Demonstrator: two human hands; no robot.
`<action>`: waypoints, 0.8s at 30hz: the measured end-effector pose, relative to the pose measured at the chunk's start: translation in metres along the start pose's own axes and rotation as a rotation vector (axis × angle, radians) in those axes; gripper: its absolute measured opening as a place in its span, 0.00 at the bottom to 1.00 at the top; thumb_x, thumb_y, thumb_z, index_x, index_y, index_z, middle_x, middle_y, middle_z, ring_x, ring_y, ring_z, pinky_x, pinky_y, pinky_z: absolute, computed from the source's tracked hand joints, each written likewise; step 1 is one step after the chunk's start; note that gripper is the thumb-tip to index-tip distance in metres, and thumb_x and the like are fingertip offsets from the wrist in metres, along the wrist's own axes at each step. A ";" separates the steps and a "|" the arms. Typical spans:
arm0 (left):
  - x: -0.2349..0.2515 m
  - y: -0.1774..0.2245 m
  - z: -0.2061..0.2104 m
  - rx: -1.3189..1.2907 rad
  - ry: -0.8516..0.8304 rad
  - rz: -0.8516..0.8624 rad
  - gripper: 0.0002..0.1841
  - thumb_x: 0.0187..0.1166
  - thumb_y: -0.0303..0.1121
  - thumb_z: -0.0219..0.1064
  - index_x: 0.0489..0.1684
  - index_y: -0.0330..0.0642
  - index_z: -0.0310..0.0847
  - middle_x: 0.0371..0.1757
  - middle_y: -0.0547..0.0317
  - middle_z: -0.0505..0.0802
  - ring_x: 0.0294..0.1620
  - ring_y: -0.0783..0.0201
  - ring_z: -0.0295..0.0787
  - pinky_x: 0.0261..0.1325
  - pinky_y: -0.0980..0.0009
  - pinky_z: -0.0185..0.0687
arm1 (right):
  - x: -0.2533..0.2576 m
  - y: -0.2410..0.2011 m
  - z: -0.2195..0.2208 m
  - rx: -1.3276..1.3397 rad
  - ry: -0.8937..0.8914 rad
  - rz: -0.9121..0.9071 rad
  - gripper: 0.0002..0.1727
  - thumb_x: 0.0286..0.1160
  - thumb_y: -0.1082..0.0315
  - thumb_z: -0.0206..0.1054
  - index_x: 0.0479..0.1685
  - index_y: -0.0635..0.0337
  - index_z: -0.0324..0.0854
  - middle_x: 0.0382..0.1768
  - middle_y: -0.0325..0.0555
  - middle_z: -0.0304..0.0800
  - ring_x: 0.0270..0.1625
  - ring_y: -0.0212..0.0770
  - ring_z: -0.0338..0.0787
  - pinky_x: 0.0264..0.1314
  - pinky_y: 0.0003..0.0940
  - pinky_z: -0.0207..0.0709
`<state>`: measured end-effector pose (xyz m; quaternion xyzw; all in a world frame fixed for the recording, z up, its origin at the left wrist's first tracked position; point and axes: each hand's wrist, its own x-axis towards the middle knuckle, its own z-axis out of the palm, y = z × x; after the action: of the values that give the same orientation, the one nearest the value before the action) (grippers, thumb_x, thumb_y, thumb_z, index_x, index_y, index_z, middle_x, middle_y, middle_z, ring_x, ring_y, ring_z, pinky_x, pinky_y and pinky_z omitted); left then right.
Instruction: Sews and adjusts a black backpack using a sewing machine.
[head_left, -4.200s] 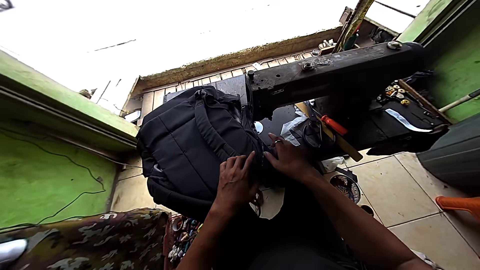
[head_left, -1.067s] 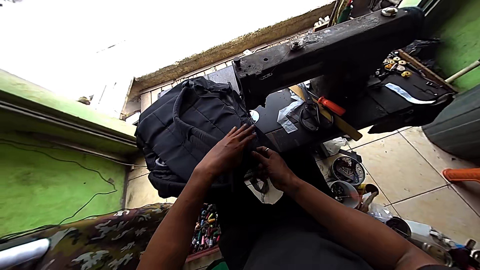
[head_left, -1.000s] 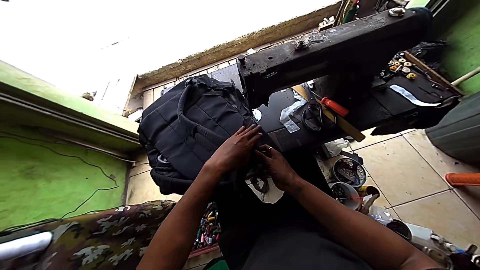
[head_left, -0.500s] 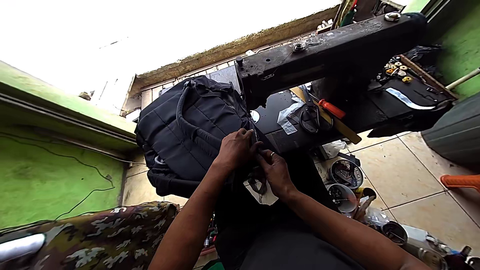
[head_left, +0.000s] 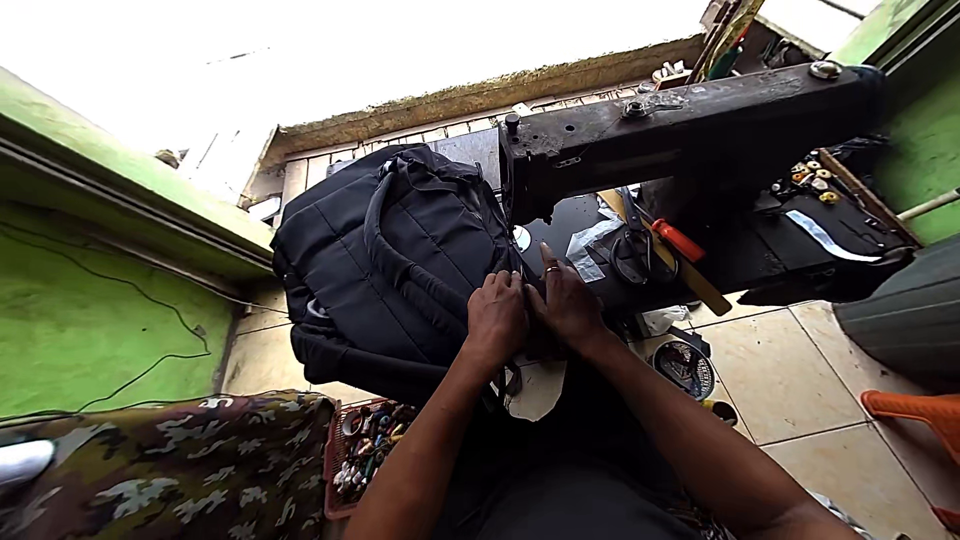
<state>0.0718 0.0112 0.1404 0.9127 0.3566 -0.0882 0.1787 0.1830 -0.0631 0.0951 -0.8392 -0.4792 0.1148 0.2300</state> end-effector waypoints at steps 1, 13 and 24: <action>0.000 0.000 -0.001 0.005 -0.008 -0.001 0.26 0.78 0.31 0.64 0.79 0.45 0.78 0.66 0.48 0.88 0.69 0.49 0.83 0.61 0.51 0.81 | 0.005 -0.005 -0.002 -0.036 -0.067 0.034 0.39 0.83 0.59 0.63 0.93 0.62 0.55 0.49 0.62 0.91 0.54 0.61 0.91 0.57 0.56 0.83; 0.006 -0.009 0.002 -0.031 -0.077 0.102 0.24 0.78 0.30 0.63 0.75 0.48 0.83 0.62 0.52 0.89 0.67 0.52 0.82 0.66 0.52 0.72 | 0.001 -0.015 -0.011 0.033 -0.350 -0.010 0.31 0.91 0.62 0.46 0.92 0.59 0.59 0.55 0.59 0.94 0.62 0.58 0.91 0.69 0.55 0.78; -0.001 -0.016 0.024 0.068 0.125 0.216 0.27 0.70 0.42 0.69 0.69 0.42 0.85 0.58 0.51 0.91 0.61 0.51 0.85 0.64 0.50 0.72 | 0.005 -0.012 -0.011 0.034 -0.363 -0.027 0.28 0.91 0.61 0.46 0.88 0.59 0.68 0.53 0.59 0.94 0.60 0.58 0.92 0.68 0.55 0.78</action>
<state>0.0595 0.0125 0.1139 0.9551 0.2636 -0.0236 0.1335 0.1814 -0.0570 0.1110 -0.7943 -0.5220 0.2692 0.1555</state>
